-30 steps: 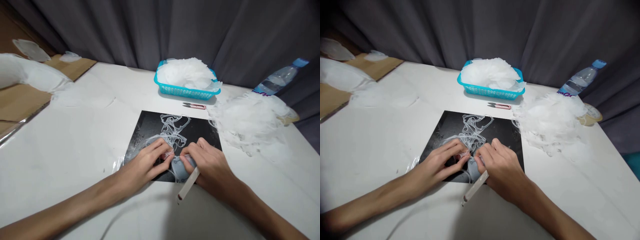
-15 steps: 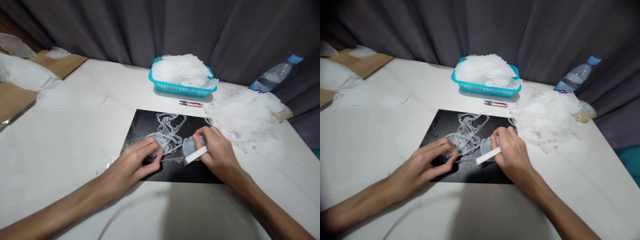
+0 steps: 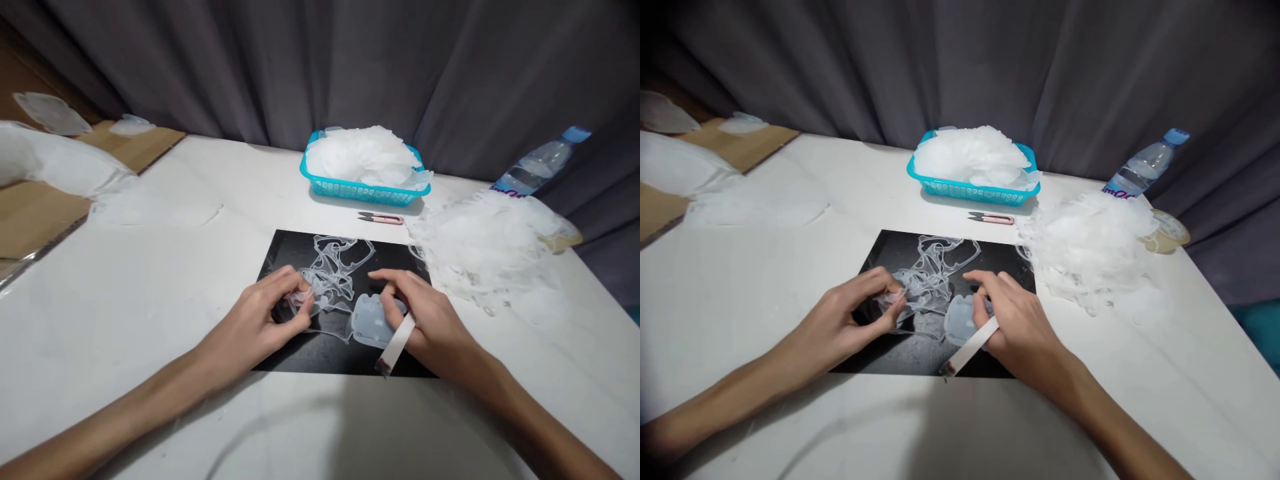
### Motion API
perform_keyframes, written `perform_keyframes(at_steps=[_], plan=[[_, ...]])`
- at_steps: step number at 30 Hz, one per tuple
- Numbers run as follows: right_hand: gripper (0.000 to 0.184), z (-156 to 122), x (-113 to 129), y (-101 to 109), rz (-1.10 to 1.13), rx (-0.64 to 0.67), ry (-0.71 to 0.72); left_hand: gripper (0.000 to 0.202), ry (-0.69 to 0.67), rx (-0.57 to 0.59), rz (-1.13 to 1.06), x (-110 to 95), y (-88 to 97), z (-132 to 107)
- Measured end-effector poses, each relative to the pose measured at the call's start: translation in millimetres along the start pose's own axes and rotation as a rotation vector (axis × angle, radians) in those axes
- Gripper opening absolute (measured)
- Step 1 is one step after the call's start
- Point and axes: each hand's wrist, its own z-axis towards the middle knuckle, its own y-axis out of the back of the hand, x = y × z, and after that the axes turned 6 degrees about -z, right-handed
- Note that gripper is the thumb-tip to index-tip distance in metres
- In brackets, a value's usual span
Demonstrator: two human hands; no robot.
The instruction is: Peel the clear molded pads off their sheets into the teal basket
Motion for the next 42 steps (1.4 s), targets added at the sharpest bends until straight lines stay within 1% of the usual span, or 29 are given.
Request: perform_keyframes(at_steps=[2,3,7,9,10,11,12,13,14,15,16,17,19,23,26,28,29,31,33,35,36,37,38,40,41,42], plan=[[0.026,0.3,2.4,-1.8,-0.017,0.054,0.044,0.009,-0.003,-0.042,0.049,1.0,-3.0,0.6],[0.023,0.6,2.9,-2.6,-0.017,0.073,0.060,0.013,-0.002,-0.085,0.080,2.3,-4.5,1.1],[0.014,1.3,2.2,-3.9,0.031,0.118,0.122,0.051,-0.029,-0.357,0.238,6.5,-4.3,5.0],[0.014,1.1,2.4,-3.3,0.049,0.143,0.141,0.061,-0.092,-0.462,0.296,3.6,-1.3,6.9],[0.014,0.9,3.0,-2.8,0.057,0.158,0.140,0.060,-0.148,-0.459,0.305,0.6,-0.5,7.2],[0.015,0.5,3.8,-2.4,0.065,0.172,0.133,0.055,-0.215,-0.405,0.300,-3.1,-0.7,6.8],[0.015,0.1,4.9,-2.2,0.076,0.184,0.118,0.048,-0.290,-0.309,0.286,-6.7,-2.1,5.7],[0.014,-0.3,5.9,-2.2,0.090,0.191,0.099,0.042,-0.359,-0.177,0.271,-9.9,-4.7,4.2],[0.014,-0.7,6.8,-2.4,0.107,0.199,0.079,0.037,-0.414,-0.054,0.258,-12.0,-8.2,2.4],[0.015,-1.0,7.5,-2.8,0.126,0.210,0.059,0.034,-0.442,0.039,0.242,-12.9,-11.9,0.7],[0.015,-1.2,8.0,-3.3,0.144,0.219,0.039,0.030,-0.449,0.102,0.221,-12.6,-15.3,-0.7],[0.016,-1.3,8.2,-3.6,0.162,0.230,0.025,0.025,-0.448,0.132,0.194,-11.4,-17.9,-1.6],[0.016,-1.2,8.5,-3.3,0.186,0.245,0.008,0.018,-0.446,0.152,0.133,-8.0,-19.2,-1.8],[0.017,-1.7,12.2,0.0,0.235,0.235,-0.028,0.022,-0.448,0.148,0.058,-6.6,-10.5,0.8],[0.019,-3.5,18.3,-0.4,0.306,0.272,-0.080,0.022,-0.449,0.175,0.057,-8.2,-4.1,0.8],[0.018,-3.6,18.5,-2.9,0.351,0.279,-0.125,0.021,-0.470,0.159,0.093,-7.4,-0.9,-0.5],[0.016,-2.8,15.6,-4.1,0.372,0.257,-0.155,0.021,-0.482,0.139,0.118,-6.4,1.0,-1.3],[0.017,1.3,2.1,-3.9,0.399,0.137,-0.237,0.020,-0.497,0.086,0.156,-4.0,7.0,-2.5],[0.022,7.4,-19.0,2.2,0.387,-0.064,-0.344,0.014,-0.506,0.012,0.169,-2.0,15.7,-2.5],[0.029,13.3,-39.3,13.7,0.345,-0.256,-0.426,0.008,-0.497,-0.047,0.167,-1.4,24.6,-1.2],[0.032,15.4,-46.0,20.0,0.337,-0.309,-0.436,0.006,-0.483,-0.057,0.163,-1.7,27.9,-0.4],[0.032,16.6,-49.2,25.5,0.352,-0.327,-0.423,0.006,-0.460,-0.047,0.154,-2.3,29.7,0.2],[0.032,16.9,-48.8,29.5,0.383,-0.315,-0.395,0.006,-0.426,-0.020,0.136,-3.1,29.9,0.4],[0.029,14.8,-38.4,30.6,0.482,-0.219,-0.309,0.005,-0.313,0.043,0.065,-5.2,24.9,-0.3],[0.027,12.8,-30.0,27.9,0.536,-0.152,-0.268,0.016,-0.242,0.058,0.009,-6.3,20.2,-1.1],[0.025,10.2,-20.9,23.4,0.587,-0.085,-0.235,0.032,-0.172,0.063,-0.055,-7.3,14.6,-2.0]])
